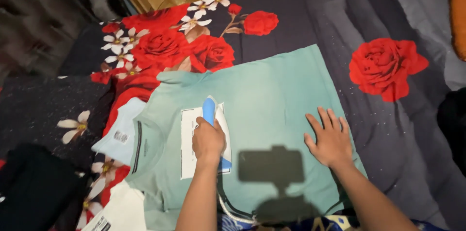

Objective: The person irons a light blue t-shirt laid flat on a bed. They use a handheld iron to smooth the front area around a printed label, moving the iron back and forth while holding the fabric with the other hand.

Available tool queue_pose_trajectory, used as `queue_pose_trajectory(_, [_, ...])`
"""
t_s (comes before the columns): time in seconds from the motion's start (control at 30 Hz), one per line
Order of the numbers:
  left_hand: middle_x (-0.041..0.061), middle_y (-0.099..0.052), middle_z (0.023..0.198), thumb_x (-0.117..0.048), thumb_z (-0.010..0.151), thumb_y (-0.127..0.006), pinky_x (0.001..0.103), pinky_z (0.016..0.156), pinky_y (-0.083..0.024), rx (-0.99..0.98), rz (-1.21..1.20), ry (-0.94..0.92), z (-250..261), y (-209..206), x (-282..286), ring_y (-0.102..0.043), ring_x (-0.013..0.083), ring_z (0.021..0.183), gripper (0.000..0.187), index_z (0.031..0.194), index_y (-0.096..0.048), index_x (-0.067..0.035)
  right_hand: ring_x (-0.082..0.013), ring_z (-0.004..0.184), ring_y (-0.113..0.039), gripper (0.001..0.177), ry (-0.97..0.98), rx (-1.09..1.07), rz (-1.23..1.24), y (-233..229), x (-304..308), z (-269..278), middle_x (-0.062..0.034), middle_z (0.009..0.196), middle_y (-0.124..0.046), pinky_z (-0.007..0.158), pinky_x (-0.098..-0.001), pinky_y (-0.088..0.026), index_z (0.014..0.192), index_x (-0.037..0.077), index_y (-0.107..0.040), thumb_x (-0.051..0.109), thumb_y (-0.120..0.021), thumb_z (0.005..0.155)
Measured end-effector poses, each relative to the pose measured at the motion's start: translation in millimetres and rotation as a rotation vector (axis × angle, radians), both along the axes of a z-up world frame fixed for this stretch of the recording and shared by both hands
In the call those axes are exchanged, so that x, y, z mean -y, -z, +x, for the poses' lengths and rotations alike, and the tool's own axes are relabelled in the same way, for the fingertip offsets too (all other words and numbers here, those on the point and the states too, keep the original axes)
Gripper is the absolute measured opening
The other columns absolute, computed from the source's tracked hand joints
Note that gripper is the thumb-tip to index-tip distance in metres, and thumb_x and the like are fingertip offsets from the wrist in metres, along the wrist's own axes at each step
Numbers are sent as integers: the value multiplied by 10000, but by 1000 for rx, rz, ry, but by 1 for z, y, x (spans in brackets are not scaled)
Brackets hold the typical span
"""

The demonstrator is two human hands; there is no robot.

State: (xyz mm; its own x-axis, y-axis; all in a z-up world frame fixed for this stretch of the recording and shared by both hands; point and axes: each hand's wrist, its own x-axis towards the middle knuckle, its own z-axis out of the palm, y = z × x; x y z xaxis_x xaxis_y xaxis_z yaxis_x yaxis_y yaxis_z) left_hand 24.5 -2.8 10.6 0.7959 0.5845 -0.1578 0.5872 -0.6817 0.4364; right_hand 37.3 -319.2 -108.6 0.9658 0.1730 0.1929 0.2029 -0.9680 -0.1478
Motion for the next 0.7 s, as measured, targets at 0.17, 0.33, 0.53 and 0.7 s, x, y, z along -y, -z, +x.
queue_pose_trajectory(0.17, [289,-694,1127,-344,993,-572,535,934,-543,-60,-16,-32,30,9,-9,-680,464,1068,444,1228,-510,28,-292,1503,-290,622,-6,6,6,-4,-1,-3,-86,1609,-360,1212,-518,-200,1473,275,-475,491,-525,893])
queue_pose_trajectory(0.33, [277,-692,1146,-351,981,-582,537,958,-525,-55,-64,-10,59,13,-16,-667,458,1095,432,1223,-529,3,-301,1498,-286,618,-13,16,26,-3,-1,0,-98,1605,-354,1200,-523,-198,1465,267,-478,485,-528,889])
queue_pose_trajectory(0.53, [328,-682,1118,-347,973,-596,533,941,-527,-1,-96,123,83,28,-16,-670,494,1060,457,1209,-523,38,-300,1500,-270,625,26,-25,-3,-5,-2,1,-86,1616,-334,1203,-522,-189,1463,269,-474,474,-537,876])
queue_pose_trajectory(0.7, [334,-689,1100,-344,984,-599,534,932,-540,45,-63,137,77,23,-18,-675,494,1054,445,1194,-541,44,-311,1506,-280,627,-21,-22,15,-2,-4,-1,-101,1622,-336,1208,-532,-193,1476,254,-471,465,-548,891])
